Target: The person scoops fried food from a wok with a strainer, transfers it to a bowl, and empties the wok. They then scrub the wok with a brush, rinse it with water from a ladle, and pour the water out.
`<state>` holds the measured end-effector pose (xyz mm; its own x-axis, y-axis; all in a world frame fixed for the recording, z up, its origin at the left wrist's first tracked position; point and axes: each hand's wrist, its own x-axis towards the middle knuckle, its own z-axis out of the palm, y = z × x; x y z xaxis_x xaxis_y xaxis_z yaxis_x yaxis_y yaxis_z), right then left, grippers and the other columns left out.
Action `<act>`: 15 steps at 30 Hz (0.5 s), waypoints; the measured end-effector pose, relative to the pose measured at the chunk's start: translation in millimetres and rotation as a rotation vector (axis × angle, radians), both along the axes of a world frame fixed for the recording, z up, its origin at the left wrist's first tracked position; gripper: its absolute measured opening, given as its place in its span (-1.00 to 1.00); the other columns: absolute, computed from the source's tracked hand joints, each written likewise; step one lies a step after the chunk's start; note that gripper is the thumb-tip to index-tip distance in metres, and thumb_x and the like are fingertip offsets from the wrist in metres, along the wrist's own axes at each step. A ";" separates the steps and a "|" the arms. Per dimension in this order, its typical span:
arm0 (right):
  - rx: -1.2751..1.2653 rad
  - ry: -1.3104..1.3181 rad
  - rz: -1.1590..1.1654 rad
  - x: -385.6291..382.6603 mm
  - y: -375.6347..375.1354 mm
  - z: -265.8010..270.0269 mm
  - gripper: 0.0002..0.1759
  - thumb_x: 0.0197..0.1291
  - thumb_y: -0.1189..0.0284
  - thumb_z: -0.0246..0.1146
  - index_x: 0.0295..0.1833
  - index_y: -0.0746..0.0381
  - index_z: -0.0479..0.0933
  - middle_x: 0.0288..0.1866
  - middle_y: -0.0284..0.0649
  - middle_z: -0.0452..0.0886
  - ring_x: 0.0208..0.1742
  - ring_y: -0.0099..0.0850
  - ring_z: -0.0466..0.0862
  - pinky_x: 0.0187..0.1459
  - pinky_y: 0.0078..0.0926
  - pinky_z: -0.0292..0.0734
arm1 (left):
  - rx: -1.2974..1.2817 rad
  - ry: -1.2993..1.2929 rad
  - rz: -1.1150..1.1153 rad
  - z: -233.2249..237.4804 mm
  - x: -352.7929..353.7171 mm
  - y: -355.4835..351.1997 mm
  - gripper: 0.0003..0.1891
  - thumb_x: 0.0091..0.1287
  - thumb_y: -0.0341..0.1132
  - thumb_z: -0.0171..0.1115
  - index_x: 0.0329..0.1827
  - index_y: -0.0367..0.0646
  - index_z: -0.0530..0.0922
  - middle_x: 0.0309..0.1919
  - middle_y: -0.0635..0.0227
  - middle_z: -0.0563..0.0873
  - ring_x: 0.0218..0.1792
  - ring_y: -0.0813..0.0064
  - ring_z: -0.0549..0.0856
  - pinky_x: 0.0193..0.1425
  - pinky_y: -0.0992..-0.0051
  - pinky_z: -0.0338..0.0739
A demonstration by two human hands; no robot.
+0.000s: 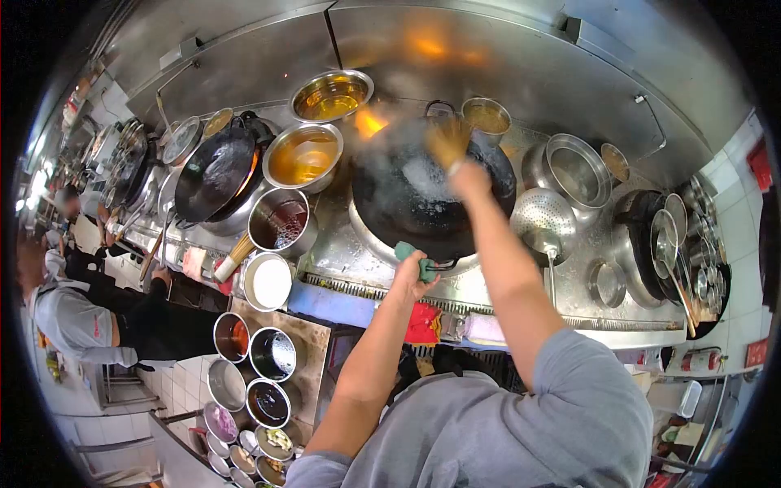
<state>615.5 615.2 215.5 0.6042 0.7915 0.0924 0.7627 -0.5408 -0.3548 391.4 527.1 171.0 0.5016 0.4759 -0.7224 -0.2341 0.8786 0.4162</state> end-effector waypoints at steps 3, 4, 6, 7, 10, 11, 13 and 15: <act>-0.128 0.199 0.389 -98.4 -55.0 4.4 -0.60 -0.02 0.22 0.22 -0.01 0.05 0.51 -0.18 0.00 0.60 -0.12 -0.07 0.61 -0.05 -0.20 0.49 | -0.005 0.081 0.006 -6.5 -4.1 -0.9 -0.81 0.16 -0.25 0.08 -0.21 -0.10 0.38 -0.40 0.21 0.54 -0.36 0.31 0.52 -0.32 0.28 0.51; -0.145 0.171 0.477 -92.7 -74.8 8.1 -0.59 -0.03 0.18 0.23 -0.01 0.04 0.51 -0.17 -0.02 0.61 -0.12 -0.07 0.61 -0.06 -0.20 0.50 | -0.019 0.093 0.026 0.9 -6.2 -4.8 -0.81 0.16 -0.26 0.08 -0.21 -0.10 0.38 -0.40 0.23 0.53 -0.36 0.32 0.52 -0.34 0.28 0.52; -0.239 0.080 0.542 -30.7 -95.0 16.7 -0.60 -0.06 0.16 0.27 -0.06 0.04 0.55 -0.18 -0.07 0.62 -0.13 -0.14 0.62 -0.10 -0.24 0.51 | 0.021 0.072 0.047 9.1 -4.4 -1.0 -0.81 0.16 -0.26 0.09 -0.22 -0.09 0.38 -0.40 0.28 0.53 -0.36 0.34 0.52 -0.36 0.28 0.51; -0.454 -0.204 0.454 19.5 -86.0 17.0 -0.63 -0.08 0.17 0.28 -0.12 0.07 0.58 -0.21 -0.09 0.63 -0.15 -0.18 0.64 -0.12 -0.28 0.53 | 0.022 0.065 0.051 3.8 -6.1 -2.6 -0.81 0.16 -0.26 0.09 -0.22 -0.09 0.38 -0.40 0.28 0.53 -0.36 0.34 0.52 -0.36 0.28 0.51; -0.188 -0.290 -0.028 108.4 -69.4 106.3 -0.73 0.03 0.31 0.15 -0.17 0.18 0.57 -0.21 -0.05 0.63 -0.15 -0.16 0.64 -0.18 -0.20 0.53 | 0.021 0.051 0.090 -2.1 -7.8 -0.2 -0.72 0.16 -0.25 0.17 -0.12 -0.12 0.40 -0.29 0.27 0.51 -0.32 0.32 0.54 -0.32 0.24 0.55; -0.056 -0.319 -0.165 103.0 -65.8 126.5 -0.72 0.05 0.27 0.13 -0.20 0.21 0.58 -0.19 -0.03 0.62 -0.16 -0.13 0.63 -0.19 -0.18 0.52 | 0.024 0.043 0.110 0.9 -9.2 -0.9 -0.72 0.16 -0.25 0.17 -0.12 -0.12 0.40 -0.29 0.27 0.51 -0.32 0.32 0.54 -0.32 0.24 0.55; 0.211 -0.209 -0.218 86.9 -60.3 123.0 -0.71 0.04 0.25 0.14 -0.22 0.22 0.57 -0.18 -0.02 0.62 -0.16 -0.11 0.63 -0.19 -0.17 0.52 | 0.031 -0.014 0.057 7.4 -14.9 -1.2 -0.70 0.15 -0.26 0.19 -0.09 -0.12 0.39 -0.25 0.26 0.50 -0.28 0.30 0.53 -0.29 0.22 0.55; -0.004 -0.031 -0.112 30.3 -35.7 72.7 -0.68 -0.04 0.27 0.18 -0.20 0.22 0.56 -0.20 -0.03 0.62 -0.16 -0.11 0.63 -0.16 -0.16 0.51 | 0.030 0.008 0.060 8.4 -17.7 -1.0 -0.68 0.14 -0.29 0.19 -0.06 -0.13 0.38 -0.23 0.25 0.48 -0.24 0.28 0.52 -0.27 0.20 0.55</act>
